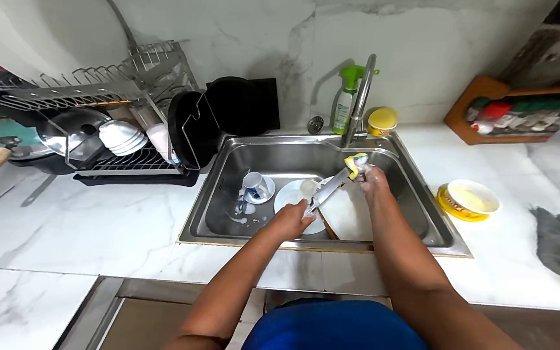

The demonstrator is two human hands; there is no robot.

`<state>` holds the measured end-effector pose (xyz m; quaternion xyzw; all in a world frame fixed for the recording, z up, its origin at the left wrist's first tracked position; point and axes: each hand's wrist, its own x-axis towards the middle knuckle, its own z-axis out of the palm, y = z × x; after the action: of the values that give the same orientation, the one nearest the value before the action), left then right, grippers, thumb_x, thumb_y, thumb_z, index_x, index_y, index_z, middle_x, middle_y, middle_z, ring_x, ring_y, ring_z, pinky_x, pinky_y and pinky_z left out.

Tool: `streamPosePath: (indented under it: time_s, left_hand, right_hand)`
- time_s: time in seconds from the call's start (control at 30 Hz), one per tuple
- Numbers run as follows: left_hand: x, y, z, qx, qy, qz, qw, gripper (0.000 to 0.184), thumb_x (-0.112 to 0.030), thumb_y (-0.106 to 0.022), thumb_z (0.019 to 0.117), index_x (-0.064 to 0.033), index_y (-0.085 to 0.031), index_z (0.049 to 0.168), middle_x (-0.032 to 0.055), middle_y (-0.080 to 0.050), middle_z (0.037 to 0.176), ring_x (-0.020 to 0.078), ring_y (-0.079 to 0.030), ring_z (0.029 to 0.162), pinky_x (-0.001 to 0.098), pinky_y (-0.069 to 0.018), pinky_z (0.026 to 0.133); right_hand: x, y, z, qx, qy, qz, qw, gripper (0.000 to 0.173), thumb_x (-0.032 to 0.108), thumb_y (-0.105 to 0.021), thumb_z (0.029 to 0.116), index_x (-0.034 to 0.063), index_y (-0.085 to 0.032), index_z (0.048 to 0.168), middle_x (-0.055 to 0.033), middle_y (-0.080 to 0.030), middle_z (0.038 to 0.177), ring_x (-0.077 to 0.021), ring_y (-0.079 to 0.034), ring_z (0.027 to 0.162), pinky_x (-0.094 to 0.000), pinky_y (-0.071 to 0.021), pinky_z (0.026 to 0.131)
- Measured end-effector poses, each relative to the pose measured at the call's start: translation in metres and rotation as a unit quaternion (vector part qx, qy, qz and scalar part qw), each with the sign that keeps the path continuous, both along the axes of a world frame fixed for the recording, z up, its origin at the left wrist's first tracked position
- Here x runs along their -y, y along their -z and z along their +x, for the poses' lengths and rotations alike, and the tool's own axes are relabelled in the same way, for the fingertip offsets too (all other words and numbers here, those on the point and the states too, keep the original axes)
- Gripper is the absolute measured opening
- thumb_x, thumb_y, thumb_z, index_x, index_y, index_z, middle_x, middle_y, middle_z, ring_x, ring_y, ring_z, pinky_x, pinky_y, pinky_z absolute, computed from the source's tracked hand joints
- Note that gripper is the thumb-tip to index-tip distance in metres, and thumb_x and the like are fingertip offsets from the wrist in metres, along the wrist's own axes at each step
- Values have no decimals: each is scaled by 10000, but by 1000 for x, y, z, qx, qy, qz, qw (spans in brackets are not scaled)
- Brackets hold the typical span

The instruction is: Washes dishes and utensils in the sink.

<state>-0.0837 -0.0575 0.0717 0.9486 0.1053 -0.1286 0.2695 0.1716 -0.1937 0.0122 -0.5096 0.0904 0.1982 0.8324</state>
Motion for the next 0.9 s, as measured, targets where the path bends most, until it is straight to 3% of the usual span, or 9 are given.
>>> streamPosePath:
  time_s: [0.07,0.13,0.27,0.33,0.43,0.6,0.67,0.77,0.9]
  left_hand:
    - [-8,2,-13,13,-2,-23,1000,454,-328,-511,1084,49,-527,1337,286,-655,1108,424,-661,1053,590,-503,953]
    - [-22,8,-22,55,-58,-89,993,455,-317,-487,1092,48,-531,1360,266,-663,1073,369,-678,942,541,-537,897]
    - [-44,35,10,153,-303,-298,892,458,-370,-352,1134,-29,-532,1382,110,-611,816,159,-548,569,313,-508,555]
    - [-44,44,35,248,-375,-385,806,381,-315,-391,1132,-19,-546,1313,97,-624,829,142,-603,605,297,-552,572]
    - [-34,57,60,325,-399,-483,708,359,-231,-405,1122,7,-523,1362,191,-628,1162,247,-616,991,438,-531,873]
    - [-15,56,63,337,-413,-615,581,417,-332,-299,1127,-39,-577,1229,115,-630,1028,198,-616,909,381,-529,796]
    - [-10,57,62,325,-399,-627,584,476,-413,-269,1123,-69,-571,1254,94,-631,1025,183,-613,901,365,-525,781]
    - [-1,57,62,303,-390,-584,644,605,-519,-218,1114,-77,-562,1344,122,-634,1178,201,-604,1038,390,-510,881]
    - [-4,52,64,306,-393,-560,662,510,-442,-324,1124,-66,-545,1389,159,-622,1263,242,-604,1115,437,-515,940]
  right_hand:
    - [12,3,9,-13,58,32,998,36,35,-539,983,62,-516,979,-8,-493,675,-43,-401,447,-176,-371,399]
    - [21,-5,7,17,86,8,996,54,59,-502,1015,69,-515,1067,-12,-497,760,-62,-455,533,-204,-431,475]
    - [-20,-25,-50,151,-146,-184,960,309,99,-522,1057,2,-521,1350,-135,-624,1047,-174,-607,832,-343,-543,738]
    - [-52,-21,-85,216,-263,-239,909,368,127,-538,1058,14,-506,1407,-174,-644,1172,-220,-644,978,-391,-554,856]
    - [-86,-20,-135,296,-315,-254,865,443,184,-560,1059,-20,-492,1446,-243,-616,1327,-290,-616,1210,-456,-500,1046]
    - [-105,-9,-142,337,-259,-270,864,552,52,-537,1011,1,-375,1536,-282,-577,1377,-345,-589,1269,-490,-478,1081]
    - [-105,-15,-141,349,-232,-325,848,468,68,-554,1018,-83,-455,1449,-316,-608,1302,-388,-607,1225,-520,-473,1071]
    - [-103,-15,-138,348,-212,-372,834,373,91,-605,999,-96,-584,1321,-329,-633,1249,-437,-605,1208,-568,-457,1068]
    - [-101,-11,-143,326,-192,-334,863,325,76,-580,1007,-115,-587,1271,-320,-637,1201,-406,-619,1160,-550,-480,1030]
